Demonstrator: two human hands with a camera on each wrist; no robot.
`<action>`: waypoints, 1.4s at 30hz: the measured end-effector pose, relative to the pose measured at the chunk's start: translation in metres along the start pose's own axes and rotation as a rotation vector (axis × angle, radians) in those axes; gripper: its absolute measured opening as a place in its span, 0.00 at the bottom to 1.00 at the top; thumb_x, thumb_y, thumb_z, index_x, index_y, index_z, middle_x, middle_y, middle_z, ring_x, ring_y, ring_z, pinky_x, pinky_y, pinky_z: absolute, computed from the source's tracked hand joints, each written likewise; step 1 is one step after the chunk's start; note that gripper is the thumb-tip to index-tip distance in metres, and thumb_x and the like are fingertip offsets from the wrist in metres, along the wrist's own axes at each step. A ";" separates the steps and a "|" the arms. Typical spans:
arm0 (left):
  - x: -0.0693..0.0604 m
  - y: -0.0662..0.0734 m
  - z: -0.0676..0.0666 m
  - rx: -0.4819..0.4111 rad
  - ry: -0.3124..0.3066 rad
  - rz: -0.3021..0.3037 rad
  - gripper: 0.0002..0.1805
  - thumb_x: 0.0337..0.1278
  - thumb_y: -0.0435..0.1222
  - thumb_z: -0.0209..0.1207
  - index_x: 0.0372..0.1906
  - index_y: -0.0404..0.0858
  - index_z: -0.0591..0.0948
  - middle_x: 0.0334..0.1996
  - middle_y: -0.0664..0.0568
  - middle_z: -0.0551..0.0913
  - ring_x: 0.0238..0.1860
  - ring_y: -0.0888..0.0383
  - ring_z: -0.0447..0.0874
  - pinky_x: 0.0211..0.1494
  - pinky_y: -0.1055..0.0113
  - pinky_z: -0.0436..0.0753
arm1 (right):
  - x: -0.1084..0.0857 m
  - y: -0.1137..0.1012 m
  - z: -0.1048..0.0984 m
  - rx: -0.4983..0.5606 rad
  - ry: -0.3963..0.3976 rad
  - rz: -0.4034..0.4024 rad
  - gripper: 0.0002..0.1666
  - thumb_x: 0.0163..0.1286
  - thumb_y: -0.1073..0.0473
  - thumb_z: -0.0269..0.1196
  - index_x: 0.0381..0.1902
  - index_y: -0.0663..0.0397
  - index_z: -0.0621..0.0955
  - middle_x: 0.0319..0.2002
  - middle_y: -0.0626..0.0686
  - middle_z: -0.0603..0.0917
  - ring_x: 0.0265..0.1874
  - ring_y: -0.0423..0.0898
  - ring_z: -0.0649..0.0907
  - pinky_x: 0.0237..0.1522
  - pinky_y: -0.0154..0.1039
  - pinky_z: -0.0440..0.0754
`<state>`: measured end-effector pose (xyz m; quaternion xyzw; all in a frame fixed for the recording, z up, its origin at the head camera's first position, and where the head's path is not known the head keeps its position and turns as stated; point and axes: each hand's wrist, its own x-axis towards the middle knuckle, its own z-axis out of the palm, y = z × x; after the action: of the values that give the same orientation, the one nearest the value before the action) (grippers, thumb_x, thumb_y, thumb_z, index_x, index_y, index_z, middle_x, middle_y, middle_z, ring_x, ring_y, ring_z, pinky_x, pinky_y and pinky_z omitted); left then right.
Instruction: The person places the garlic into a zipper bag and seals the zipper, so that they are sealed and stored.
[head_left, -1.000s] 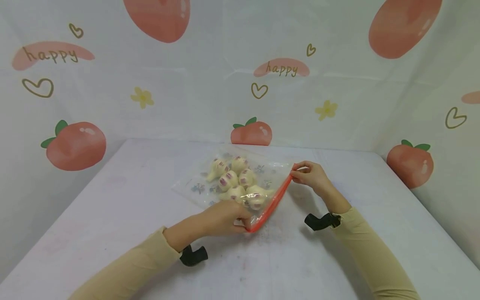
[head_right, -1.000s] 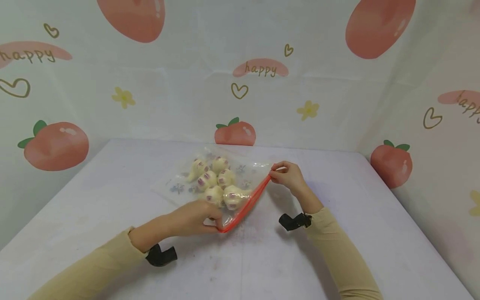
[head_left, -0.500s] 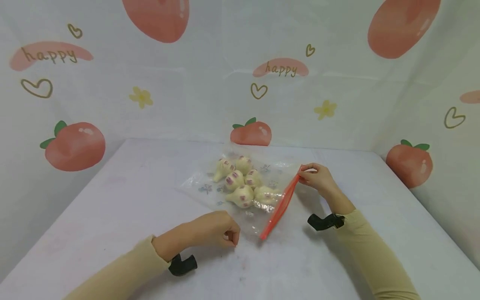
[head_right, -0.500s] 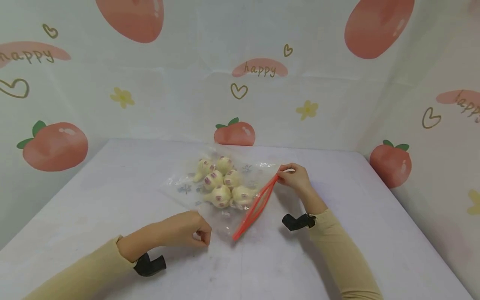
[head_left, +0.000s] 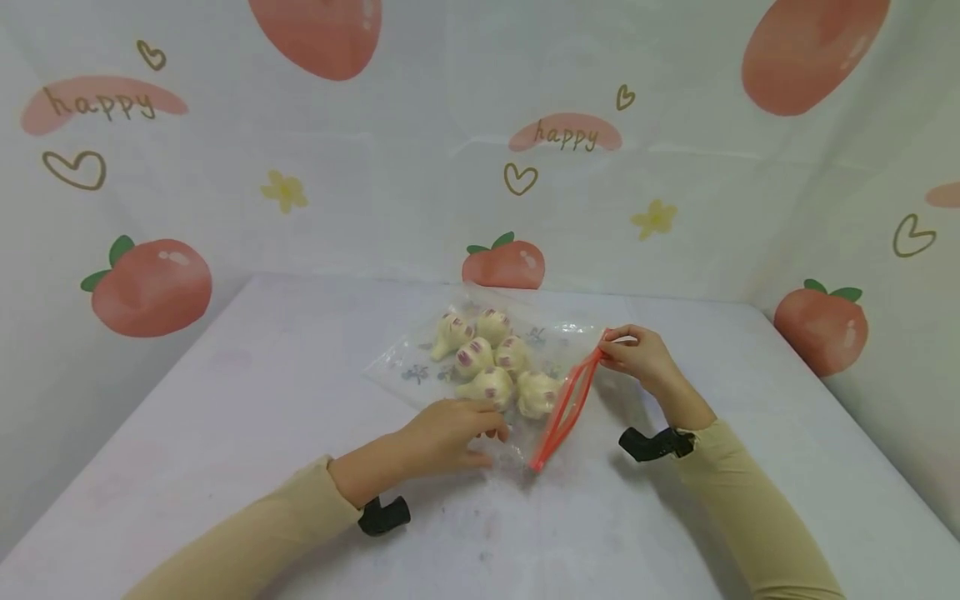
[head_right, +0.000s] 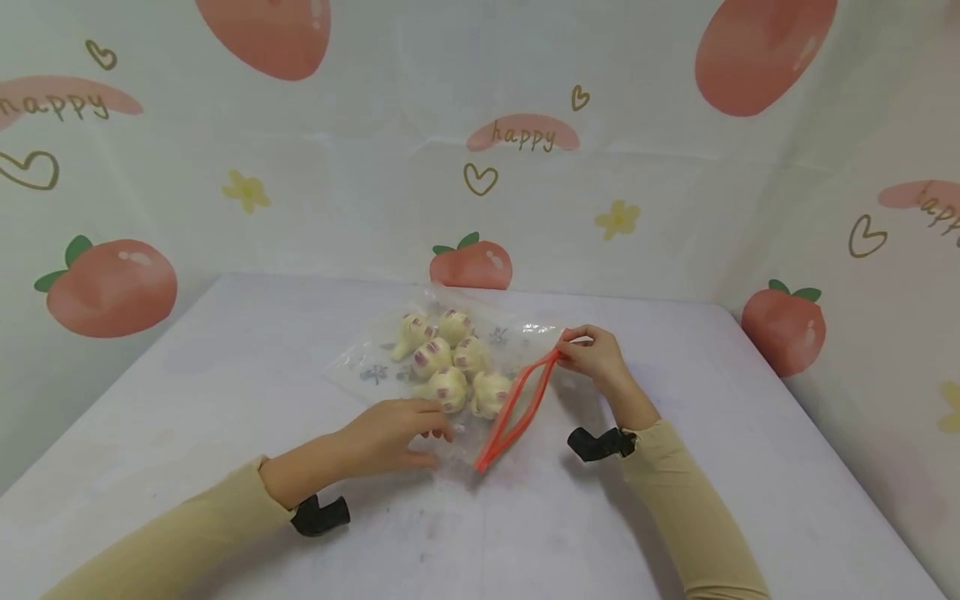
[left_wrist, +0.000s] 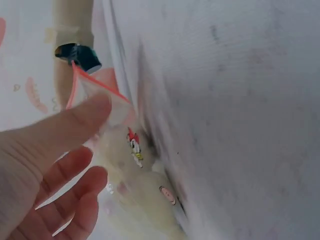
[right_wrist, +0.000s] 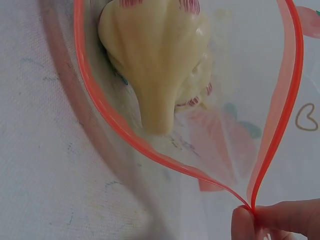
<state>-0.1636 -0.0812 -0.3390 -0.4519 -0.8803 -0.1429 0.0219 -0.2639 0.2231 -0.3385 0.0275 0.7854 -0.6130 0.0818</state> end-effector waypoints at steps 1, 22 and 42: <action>0.002 0.000 0.001 0.027 0.019 0.016 0.10 0.46 0.39 0.69 0.35 0.46 0.82 0.33 0.59 0.80 0.35 0.65 0.80 0.38 0.75 0.77 | 0.000 0.000 0.000 0.008 -0.003 0.000 0.07 0.65 0.67 0.58 0.38 0.64 0.71 0.26 0.42 0.78 0.24 0.31 0.82 0.33 0.26 0.82; 0.004 -0.006 0.005 0.093 0.021 0.085 0.08 0.42 0.30 0.66 0.20 0.46 0.82 0.18 0.62 0.77 0.24 0.68 0.70 0.33 0.78 0.69 | -0.003 -0.001 0.001 0.016 -0.013 0.026 0.08 0.67 0.67 0.57 0.41 0.65 0.70 0.26 0.44 0.77 0.23 0.32 0.81 0.32 0.26 0.82; -0.009 -0.022 -0.004 0.117 -0.066 0.201 0.11 0.34 0.25 0.61 0.18 0.45 0.80 0.18 0.61 0.78 0.24 0.67 0.72 0.30 0.82 0.67 | -0.002 0.002 0.010 -0.030 -0.019 0.114 0.10 0.68 0.65 0.57 0.43 0.63 0.69 0.28 0.46 0.77 0.24 0.34 0.80 0.34 0.28 0.82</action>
<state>-0.1767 -0.1013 -0.3422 -0.5404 -0.8376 -0.0733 0.0333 -0.2610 0.2142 -0.3425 0.0652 0.7909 -0.5957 0.1243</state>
